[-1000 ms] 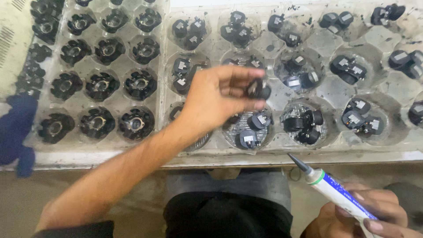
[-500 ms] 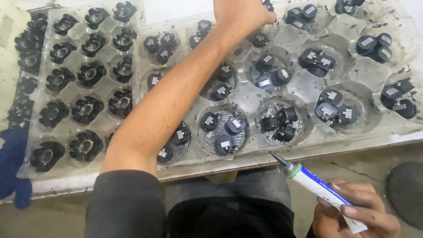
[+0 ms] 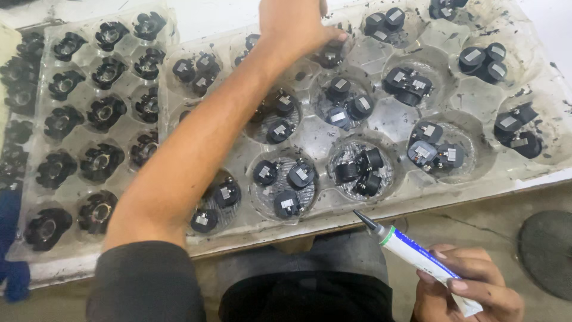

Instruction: The person picks small black plastic components one at a time from molded trays and applies adhesive from a tube onto each component, then places it back into the tray. They occasionally wipe the tube with a blue cloth and continue treating more components across the trays.

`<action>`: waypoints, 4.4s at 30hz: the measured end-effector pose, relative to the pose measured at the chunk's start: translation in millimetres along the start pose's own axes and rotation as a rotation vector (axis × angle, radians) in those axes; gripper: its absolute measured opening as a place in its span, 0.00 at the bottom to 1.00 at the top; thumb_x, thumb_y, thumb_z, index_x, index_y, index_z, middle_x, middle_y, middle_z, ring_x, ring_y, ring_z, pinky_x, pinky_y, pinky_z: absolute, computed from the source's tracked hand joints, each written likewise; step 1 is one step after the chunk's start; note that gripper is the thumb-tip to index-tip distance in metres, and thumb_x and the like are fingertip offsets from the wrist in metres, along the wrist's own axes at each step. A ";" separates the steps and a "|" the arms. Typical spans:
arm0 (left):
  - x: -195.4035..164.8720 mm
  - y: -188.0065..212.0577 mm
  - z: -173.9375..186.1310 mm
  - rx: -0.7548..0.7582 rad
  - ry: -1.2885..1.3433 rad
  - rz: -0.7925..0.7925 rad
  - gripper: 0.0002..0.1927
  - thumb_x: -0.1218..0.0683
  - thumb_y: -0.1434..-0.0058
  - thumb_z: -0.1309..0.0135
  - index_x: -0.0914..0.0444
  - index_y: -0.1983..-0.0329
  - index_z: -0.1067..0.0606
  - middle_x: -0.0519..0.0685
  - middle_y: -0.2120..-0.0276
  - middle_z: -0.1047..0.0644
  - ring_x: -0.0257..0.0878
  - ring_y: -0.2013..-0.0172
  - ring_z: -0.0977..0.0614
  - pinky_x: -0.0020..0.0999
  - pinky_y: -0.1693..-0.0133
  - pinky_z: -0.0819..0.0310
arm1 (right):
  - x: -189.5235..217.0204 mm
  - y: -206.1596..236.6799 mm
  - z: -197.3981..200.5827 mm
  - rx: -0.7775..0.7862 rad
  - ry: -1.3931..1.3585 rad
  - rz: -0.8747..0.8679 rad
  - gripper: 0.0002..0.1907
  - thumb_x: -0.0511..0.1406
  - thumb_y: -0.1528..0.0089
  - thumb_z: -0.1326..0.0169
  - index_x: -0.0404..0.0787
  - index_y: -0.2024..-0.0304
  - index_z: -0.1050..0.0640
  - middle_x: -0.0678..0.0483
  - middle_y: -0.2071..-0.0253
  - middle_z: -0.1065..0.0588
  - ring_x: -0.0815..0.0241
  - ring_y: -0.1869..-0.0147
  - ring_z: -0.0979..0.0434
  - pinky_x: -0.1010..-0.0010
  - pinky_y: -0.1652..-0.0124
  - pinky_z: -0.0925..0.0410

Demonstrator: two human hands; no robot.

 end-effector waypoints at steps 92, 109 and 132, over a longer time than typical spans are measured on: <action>324.8 772.2 -29.0 -0.539 1.526 0.933 0.33 0.62 0.45 0.36 0.61 0.35 0.32 0.60 0.49 0.23 0.46 0.50 0.20 0.39 0.46 0.23 | 96.2 225.1 -401.0 0.859 -1.155 -1.111 0.13 0.21 0.36 0.40 0.33 0.55 0.30 0.45 0.60 0.22 0.55 0.55 0.16 0.68 0.53 0.21; 241.2 716.4 33.2 -0.712 1.394 0.656 0.37 0.63 0.44 0.38 0.60 0.30 0.36 0.59 0.53 0.22 0.44 0.54 0.18 0.37 0.48 0.22 | 113.5 207.3 -393.6 0.873 -1.103 -1.092 0.14 0.26 0.36 0.40 0.37 0.54 0.33 0.43 0.64 0.21 0.56 0.61 0.18 0.68 0.60 0.23; 267.8 739.5 22.0 -0.876 1.130 0.480 0.27 0.54 0.40 0.43 0.63 0.36 0.29 0.59 0.36 0.33 0.49 0.35 0.32 0.43 0.33 0.42 | 116.3 207.3 -385.1 0.801 -1.047 -0.889 0.12 0.23 0.39 0.38 0.35 0.60 0.28 0.49 0.60 0.26 0.58 0.58 0.19 0.67 0.59 0.21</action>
Point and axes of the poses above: each hand's wrist, its own y-axis away from the middle knuckle, its own z-axis out of the back of the hand, x = y × z, the point moved 4 cm from there along -y, towards the middle knuckle
